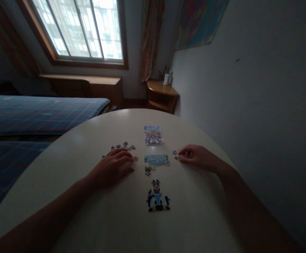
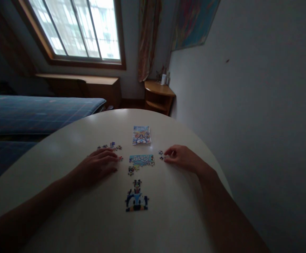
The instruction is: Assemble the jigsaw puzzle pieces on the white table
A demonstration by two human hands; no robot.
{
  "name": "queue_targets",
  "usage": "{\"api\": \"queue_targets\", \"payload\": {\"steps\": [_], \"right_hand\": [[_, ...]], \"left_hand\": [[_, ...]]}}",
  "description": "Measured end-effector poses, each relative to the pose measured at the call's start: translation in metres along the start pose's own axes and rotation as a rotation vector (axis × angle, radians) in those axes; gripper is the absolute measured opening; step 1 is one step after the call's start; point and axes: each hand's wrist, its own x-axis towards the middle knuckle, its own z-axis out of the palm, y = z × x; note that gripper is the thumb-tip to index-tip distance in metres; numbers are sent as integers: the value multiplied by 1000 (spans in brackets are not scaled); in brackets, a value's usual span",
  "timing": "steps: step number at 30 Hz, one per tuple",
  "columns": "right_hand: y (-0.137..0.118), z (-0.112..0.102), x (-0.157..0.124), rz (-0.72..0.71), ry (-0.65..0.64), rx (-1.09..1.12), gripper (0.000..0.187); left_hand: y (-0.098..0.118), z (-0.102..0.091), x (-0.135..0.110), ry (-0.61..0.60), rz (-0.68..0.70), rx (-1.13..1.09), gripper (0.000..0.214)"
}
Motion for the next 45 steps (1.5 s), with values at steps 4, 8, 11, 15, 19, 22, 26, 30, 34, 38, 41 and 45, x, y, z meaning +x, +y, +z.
{"api": "queue_targets", "payload": {"steps": [4, 8, 11, 15, 19, 22, 26, 30, 34, 38, 41, 45], "right_hand": [[-2, 1, -1, -28, -16, 4, 22], [-4, 0, -1, -65, -25, -19, 17], [-6, 1, -1, -63, -34, -30, 16], [-5, 2, -1, -70, -28, -45, 16], [-5, 1, 0, -70, -20, -71, 16], [-6, 1, -1, -65, -28, -71, 16], [-9, 0, -1, -84, -43, -60, 12], [-10, 2, -1, -71, -59, -37, 11], [-11, 3, -3, -57, -131, 42, 9], [-14, 3, -4, -50, -132, 75, 8], [-14, 3, -4, -60, -121, 87, 8], [-9, 5, -3, -75, -94, 77, 8]], "left_hand": [[-3, 1, 2, 31, 7, 8, 13], [-5, 0, 3, 48, 24, 11, 15], [-7, 0, 3, 66, 26, 25, 16], [-9, -2, 1, 71, 2, 52, 19], [-7, -4, 1, 78, -25, 71, 19], [-5, -4, 1, 67, -31, 77, 18], [-4, -4, 1, 63, -31, 72, 17], [-4, -3, 0, 46, -48, 57, 18], [-4, -2, 0, 40, -48, 47, 19], [-3, -3, 0, 43, -46, 31, 17], [-3, -4, 1, 28, -38, 12, 15], [-3, -4, 2, 10, -69, 14, 13]]}}
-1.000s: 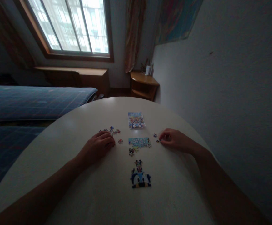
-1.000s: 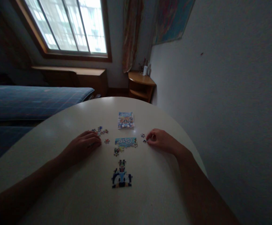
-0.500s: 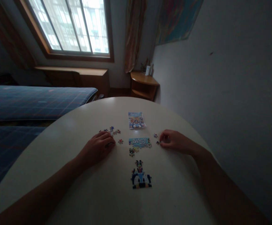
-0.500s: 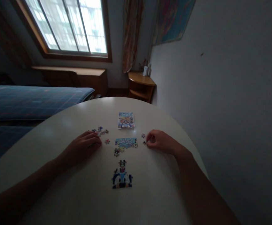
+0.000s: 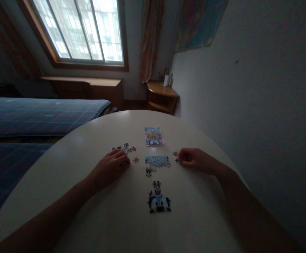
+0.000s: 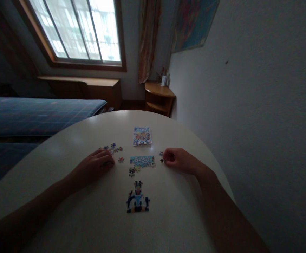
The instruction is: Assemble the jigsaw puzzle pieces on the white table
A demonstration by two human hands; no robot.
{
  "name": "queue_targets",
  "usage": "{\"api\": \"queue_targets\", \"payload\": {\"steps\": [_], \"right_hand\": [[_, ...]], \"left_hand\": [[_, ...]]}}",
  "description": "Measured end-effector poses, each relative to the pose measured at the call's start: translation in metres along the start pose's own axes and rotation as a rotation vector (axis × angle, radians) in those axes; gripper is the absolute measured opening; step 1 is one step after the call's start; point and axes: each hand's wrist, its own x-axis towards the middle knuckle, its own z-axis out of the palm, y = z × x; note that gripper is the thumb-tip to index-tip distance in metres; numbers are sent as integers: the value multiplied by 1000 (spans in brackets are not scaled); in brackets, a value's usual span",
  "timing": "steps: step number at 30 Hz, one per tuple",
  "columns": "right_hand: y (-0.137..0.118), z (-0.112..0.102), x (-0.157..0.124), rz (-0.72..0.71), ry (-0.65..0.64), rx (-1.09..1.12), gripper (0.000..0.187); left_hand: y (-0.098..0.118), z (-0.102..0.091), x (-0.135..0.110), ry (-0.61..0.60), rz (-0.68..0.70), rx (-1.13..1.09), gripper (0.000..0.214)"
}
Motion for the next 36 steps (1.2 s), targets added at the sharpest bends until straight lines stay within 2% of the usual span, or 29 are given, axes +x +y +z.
{"api": "queue_targets", "payload": {"steps": [5, 14, 27, 36], "right_hand": [[2, 0, 0, 15, 11, -9, 7], [-2, 0, -2, 9, -54, 20, 7], [-5, 0, -2, -3, -58, 26, 18], [-5, 0, -1, -6, -24, -5, 17]], "left_hand": [[-1, 1, -1, -5, -34, -22, 16], [-7, 7, -4, 8, -34, -47, 17], [-4, 1, -3, -70, 9, -55, 18], [-1, -3, -3, -43, 1, -78, 22]]}}
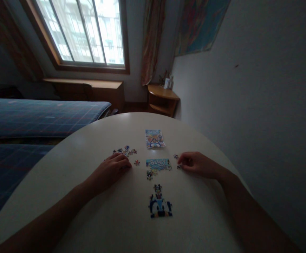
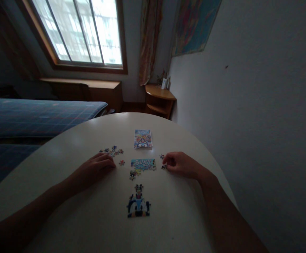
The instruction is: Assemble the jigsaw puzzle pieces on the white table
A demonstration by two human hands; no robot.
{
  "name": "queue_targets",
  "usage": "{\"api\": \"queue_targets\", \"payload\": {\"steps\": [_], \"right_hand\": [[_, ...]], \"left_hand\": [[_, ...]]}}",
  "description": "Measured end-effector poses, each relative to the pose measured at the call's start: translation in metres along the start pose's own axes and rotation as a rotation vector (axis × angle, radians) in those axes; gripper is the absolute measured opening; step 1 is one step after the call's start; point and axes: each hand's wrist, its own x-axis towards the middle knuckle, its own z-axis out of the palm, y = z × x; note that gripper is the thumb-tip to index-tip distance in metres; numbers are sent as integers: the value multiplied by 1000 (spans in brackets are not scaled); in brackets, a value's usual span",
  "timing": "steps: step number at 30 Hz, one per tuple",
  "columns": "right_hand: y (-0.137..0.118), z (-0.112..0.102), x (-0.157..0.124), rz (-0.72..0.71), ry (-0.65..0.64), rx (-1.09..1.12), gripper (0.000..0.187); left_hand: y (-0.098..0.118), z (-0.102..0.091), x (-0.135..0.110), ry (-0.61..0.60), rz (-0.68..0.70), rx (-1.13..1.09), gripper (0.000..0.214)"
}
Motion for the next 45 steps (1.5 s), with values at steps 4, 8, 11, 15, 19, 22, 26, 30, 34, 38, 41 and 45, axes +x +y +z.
{"api": "queue_targets", "payload": {"steps": [4, 8, 11, 15, 19, 22, 26, 30, 34, 38, 41, 45], "right_hand": [[4, 2, 5, 8, 110, -53, 24], [10, 3, 10, 1, 202, -111, 29], [12, 4, 12, -16, 194, -108, 26], [14, 6, 12, -40, 175, -95, 23], [13, 7, 13, -68, 174, -92, 22], [12, 7, 12, -60, 178, -102, 21], [11, 5, 11, -37, 193, -110, 20], [9, 4, 11, -45, 180, -108, 19], [8, 6, 13, -30, 189, -117, 19], [8, 8, 15, -40, 202, -117, 20], [9, 9, 17, -61, 198, -117, 22], [11, 9, 18, -68, 202, -131, 23]], "left_hand": [[2, -3, 2, -25, 0, -25, 20], [2, -2, 1, -32, -31, -40, 16], [5, -1, 0, -50, -38, -65, 15], [13, -2, 1, -77, -13, -102, 16], [18, -3, 3, -95, 20, -118, 16], [20, -3, 3, -101, -1, -126, 16], [20, -2, 2, -121, -23, -140, 15], [15, -6, 2, -109, -78, -139, 9], [0, -17, 2, -15, -204, -70, 12], [-18, -20, -1, 139, -319, 3, 20], [-28, -14, -3, 186, -365, 72, 27], [-32, -4, -5, 144, -365, 102, 37]]}}
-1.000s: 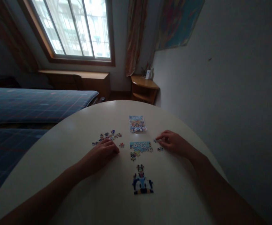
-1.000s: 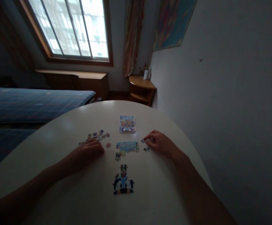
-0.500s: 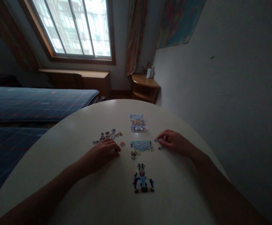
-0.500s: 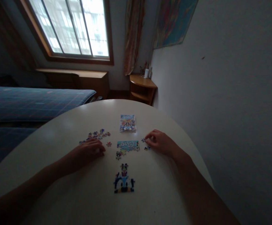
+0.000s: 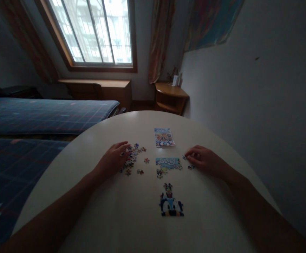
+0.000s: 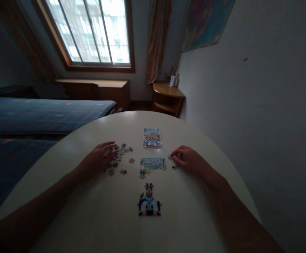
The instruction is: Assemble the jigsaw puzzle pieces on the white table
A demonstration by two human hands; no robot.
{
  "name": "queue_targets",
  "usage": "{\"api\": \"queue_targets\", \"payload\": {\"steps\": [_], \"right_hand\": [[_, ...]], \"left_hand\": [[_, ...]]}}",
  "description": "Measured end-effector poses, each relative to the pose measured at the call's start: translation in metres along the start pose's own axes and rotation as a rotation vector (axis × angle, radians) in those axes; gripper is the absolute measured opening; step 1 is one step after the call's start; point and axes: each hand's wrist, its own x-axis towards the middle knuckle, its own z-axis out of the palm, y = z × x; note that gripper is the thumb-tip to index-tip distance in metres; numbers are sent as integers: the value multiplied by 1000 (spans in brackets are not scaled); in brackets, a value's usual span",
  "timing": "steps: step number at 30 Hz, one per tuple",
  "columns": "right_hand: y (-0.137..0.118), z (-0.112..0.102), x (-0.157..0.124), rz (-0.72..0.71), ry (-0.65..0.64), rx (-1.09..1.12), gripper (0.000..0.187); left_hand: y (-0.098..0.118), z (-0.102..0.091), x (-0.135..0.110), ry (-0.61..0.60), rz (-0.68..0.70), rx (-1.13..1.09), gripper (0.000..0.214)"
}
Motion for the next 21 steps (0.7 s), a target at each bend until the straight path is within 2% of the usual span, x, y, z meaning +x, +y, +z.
{"api": "queue_targets", "payload": {"steps": [6, 14, 21], "right_hand": [[1, 0, 0, -9, -2, -3, 24], [-2, -2, 0, -24, 3, 8, 26], [0, -2, 0, -24, 7, -19, 26]], "left_hand": [[-2, 5, 0, -23, 18, 19, 40], [-10, -2, 2, 25, -41, -2, 27], [-4, -8, 2, -16, -66, -15, 22]]}}
